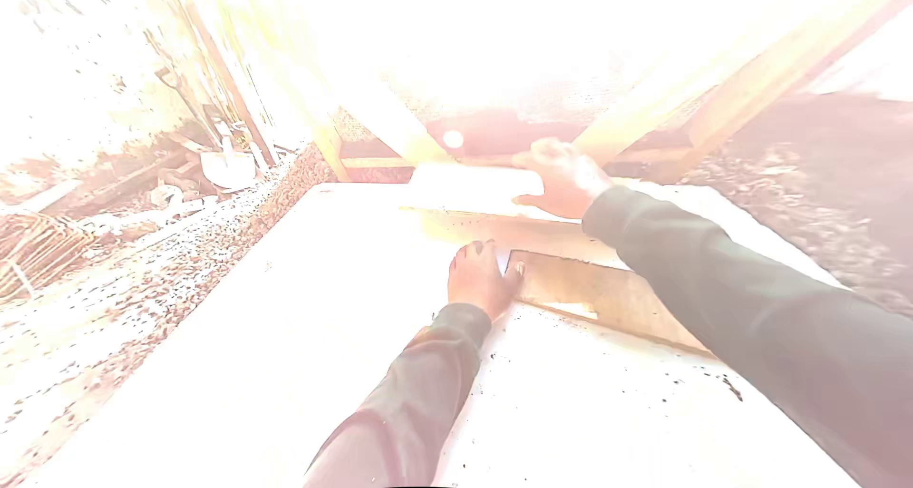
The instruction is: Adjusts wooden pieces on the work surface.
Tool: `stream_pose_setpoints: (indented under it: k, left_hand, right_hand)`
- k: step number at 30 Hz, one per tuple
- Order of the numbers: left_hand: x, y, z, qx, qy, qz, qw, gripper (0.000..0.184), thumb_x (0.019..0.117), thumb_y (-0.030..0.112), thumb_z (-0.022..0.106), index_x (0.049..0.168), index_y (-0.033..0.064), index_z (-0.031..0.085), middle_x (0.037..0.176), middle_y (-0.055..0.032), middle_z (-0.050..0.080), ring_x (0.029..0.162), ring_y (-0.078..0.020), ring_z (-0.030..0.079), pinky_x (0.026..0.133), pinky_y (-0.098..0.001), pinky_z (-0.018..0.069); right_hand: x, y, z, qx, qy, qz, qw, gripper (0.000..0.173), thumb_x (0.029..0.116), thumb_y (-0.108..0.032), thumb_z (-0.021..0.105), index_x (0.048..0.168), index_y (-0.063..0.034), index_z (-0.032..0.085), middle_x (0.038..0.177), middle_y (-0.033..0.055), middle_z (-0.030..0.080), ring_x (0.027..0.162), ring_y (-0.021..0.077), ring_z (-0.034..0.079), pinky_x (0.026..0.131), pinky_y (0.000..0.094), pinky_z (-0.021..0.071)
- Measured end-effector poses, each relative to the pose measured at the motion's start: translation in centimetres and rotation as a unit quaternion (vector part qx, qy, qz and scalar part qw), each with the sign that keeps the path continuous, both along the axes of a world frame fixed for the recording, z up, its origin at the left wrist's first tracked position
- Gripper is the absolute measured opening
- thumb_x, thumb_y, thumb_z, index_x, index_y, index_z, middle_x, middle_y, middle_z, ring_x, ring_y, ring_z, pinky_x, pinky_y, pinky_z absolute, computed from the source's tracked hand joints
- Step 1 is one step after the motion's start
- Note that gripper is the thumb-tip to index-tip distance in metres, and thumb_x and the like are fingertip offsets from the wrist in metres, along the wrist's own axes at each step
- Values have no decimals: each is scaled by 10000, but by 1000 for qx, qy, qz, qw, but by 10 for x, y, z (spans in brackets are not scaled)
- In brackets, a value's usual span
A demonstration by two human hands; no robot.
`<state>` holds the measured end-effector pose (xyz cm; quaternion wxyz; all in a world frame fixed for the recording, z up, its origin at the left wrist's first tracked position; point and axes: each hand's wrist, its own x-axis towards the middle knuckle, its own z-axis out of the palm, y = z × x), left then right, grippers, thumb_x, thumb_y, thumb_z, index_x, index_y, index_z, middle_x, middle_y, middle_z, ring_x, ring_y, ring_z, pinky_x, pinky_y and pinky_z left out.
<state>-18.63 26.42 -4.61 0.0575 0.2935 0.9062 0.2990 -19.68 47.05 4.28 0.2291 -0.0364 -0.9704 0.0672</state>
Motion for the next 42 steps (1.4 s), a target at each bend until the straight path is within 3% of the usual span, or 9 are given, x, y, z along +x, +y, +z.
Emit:
stream_pose_setpoints:
  k: [3, 8, 14, 19, 24, 28, 34, 38, 42]
  left_hand:
    - [0, -16, -26, 5, 55, -3, 998, 704, 1014, 597, 500, 1483, 73, 524, 1557, -168, 467, 1491, -330, 369, 1241, -544, 246]
    - [1, -17, -25, 35, 50, 19, 998, 690, 1033, 579, 475, 1489, 63, 507, 1556, -159, 467, 1485, -316, 379, 1236, -515, 268]
    - [4, -13, -24, -33, 40, 15, 999, 701, 1029, 641, 396, 1500, 136, 516, 1622, -99, 395, 1533, -265, 296, 1266, -487, 190]
    - [5, -11, -20, -43, 23, 15, 999, 743, 1008, 671, 410, 1500, 125, 519, 1632, -100, 381, 1542, -271, 279, 1269, -482, 184]
    - [6, -14, -19, -72, 27, -9, 997, 738, 981, 736, 376, 1502, 234, 523, 1654, -95, 343, 1555, -294, 241, 1272, -528, 131]
    - [5, -13, -18, -81, 29, -30, 996, 614, 1008, 668, 412, 1496, 314, 524, 1662, -65, 332, 1563, -291, 216, 1267, -543, 109]
    - [7, -15, -18, -87, 24, -48, 995, 636, 1000, 706, 375, 1469, 316, 554, 1654, -22, 357, 1560, -261, 235, 1263, -578, 113]
    - [3, -14, -22, -91, 54, -28, 994, 635, 1007, 690, 374, 1471, 298, 560, 1622, -5, 412, 1537, -223, 295, 1263, -545, 168]
    - [2, -9, -23, -127, 74, -13, 989, 608, 1020, 659, 376, 1499, 317, 527, 1618, 5, 417, 1539, -204, 292, 1267, -516, 185]
  right_hand:
    - [10, 10, -67, -24, -94, -3, 995, 655, 957, -597, 617, 1491, -225, 548, 1591, 213, 411, 1479, 473, 336, 1148, 736, 255]
    - [24, 14, -94, -15, -133, 18, 991, 760, 910, -766, 511, 1510, -300, 526, 1587, 177, 440, 1490, 430, 353, 1162, 713, 254]
    - [-12, 16, -71, -7, -185, 12, 983, 614, 1039, -588, 467, 1541, -236, 496, 1622, 129, 412, 1514, 400, 332, 1197, 649, 266]
    - [-12, 11, -72, -36, -173, -5, 984, 596, 1041, -502, 535, 1522, -151, 514, 1584, 221, 430, 1493, 458, 337, 1175, 683, 284]
    - [3, 24, -82, -26, -172, 2, 985, 576, 1006, -600, 527, 1506, -315, 539, 1593, 124, 457, 1482, 408, 383, 1155, 709, 288]
    - [1, 30, -68, 11, -216, -6, 976, 519, 1049, -476, 536, 1516, -249, 531, 1565, 162, 479, 1424, 421, 459, 1083, 708, 372]
    - [32, 68, -72, -65, -148, -24, 987, 421, 996, -408, 665, 1305, -123, 679, 1353, 177, 631, 1281, 391, 584, 1039, 659, 463]
    - [81, 114, -78, -177, -55, -266, 946, 754, 975, -527, 642, 1464, 29, 499, 1485, 419, 405, 1358, 651, 377, 1013, 832, 326]
    - [105, 128, -83, -239, -34, -364, 899, 911, 907, -653, 650, 1392, 108, 525, 1464, 422, 426, 1410, 603, 346, 1100, 790, 261]
